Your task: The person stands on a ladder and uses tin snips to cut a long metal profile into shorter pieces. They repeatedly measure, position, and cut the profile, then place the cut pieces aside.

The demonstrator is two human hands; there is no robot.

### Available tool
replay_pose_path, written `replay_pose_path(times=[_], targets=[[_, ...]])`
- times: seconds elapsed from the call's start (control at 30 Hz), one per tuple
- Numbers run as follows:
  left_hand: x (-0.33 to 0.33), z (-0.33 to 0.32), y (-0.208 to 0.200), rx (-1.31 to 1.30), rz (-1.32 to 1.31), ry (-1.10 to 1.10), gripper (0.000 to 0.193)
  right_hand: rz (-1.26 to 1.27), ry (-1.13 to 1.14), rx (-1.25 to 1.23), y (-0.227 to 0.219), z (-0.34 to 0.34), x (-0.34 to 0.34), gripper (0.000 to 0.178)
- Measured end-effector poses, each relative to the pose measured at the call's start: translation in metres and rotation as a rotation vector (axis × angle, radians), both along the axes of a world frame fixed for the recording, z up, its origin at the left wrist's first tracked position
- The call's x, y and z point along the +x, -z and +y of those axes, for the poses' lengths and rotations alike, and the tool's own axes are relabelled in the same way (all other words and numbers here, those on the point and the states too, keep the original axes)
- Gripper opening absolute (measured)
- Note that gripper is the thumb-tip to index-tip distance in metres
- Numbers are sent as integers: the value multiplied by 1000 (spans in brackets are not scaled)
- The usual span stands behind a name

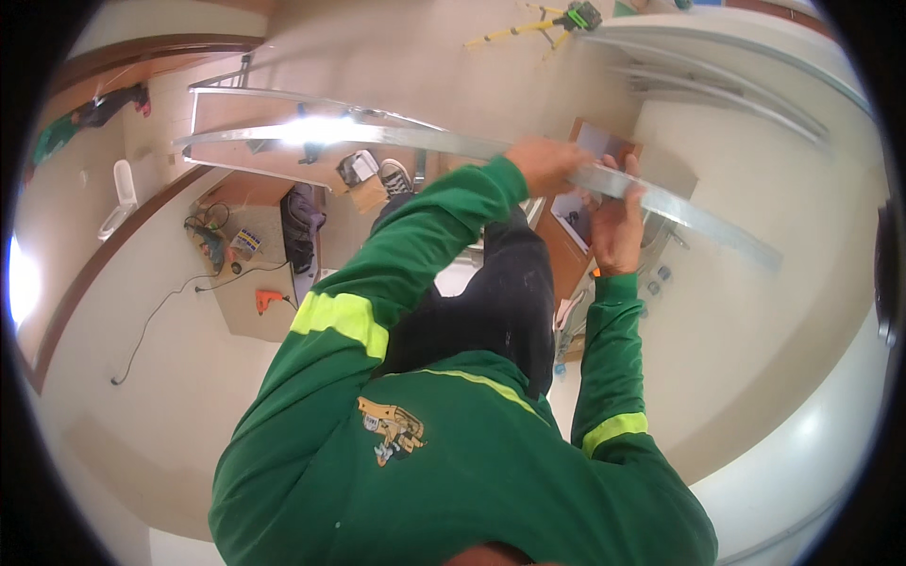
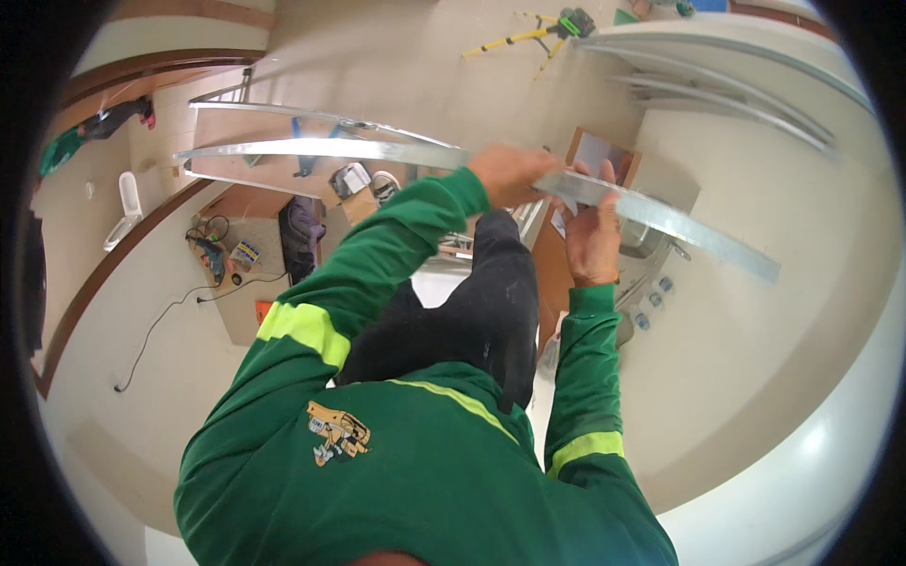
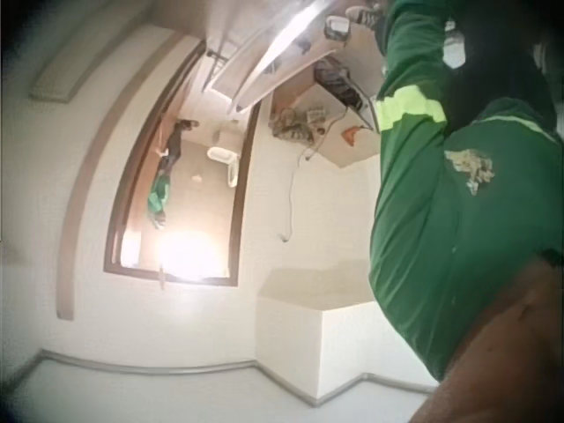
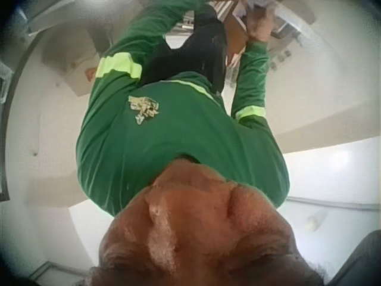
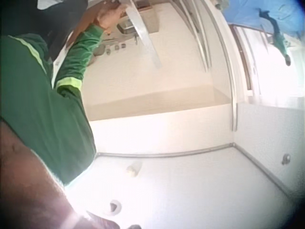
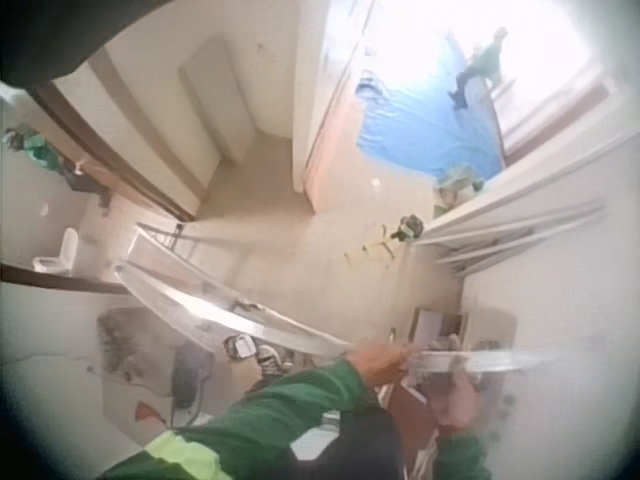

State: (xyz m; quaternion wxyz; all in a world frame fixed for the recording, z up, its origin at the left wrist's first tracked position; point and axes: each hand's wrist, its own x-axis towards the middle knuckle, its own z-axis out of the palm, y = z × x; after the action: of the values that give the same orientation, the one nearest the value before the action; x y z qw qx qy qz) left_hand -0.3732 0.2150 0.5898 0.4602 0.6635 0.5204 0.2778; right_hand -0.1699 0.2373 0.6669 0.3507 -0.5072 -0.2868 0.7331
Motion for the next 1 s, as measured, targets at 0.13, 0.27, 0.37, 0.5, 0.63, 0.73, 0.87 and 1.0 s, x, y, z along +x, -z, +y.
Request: replay_pose_path(times=[0.13, 0.27, 0.37, 0.5, 0.63, 0.73, 0.87, 1.0], targets=[[-25, 3, 59, 48, 89, -121, 39, -479, -656, 33, 90, -3, 43, 41], [-32, -5, 97, -32, 91, -139, 36, -689, -1329, 471, 243, -57, 41, 42], [-17, -21, 120, -20, 71, -145, 43, -705, -1684, 973, 377, -104, 43, 41], [-6, -28, 124, 31, 82, -156, 45, -725, -1845, 1198, 527, -145, 52, 39], [3, -32, 131, 71, 107, -204, 17, -684, -1931, 1341, 627, -161, 56, 36], [3, -30, 128, 28, 34, -212, 14, -636, -2126, 1413, 656, -165, 77, 36], [-4, -34, 125, 26, 61, -285, 13, -705, -1957, 1535, 633, -162, 100, 26], [-6, -31, 111, 51, 169, -181, 15, -765, -1912, 1478, 644, -160, 110, 25]])
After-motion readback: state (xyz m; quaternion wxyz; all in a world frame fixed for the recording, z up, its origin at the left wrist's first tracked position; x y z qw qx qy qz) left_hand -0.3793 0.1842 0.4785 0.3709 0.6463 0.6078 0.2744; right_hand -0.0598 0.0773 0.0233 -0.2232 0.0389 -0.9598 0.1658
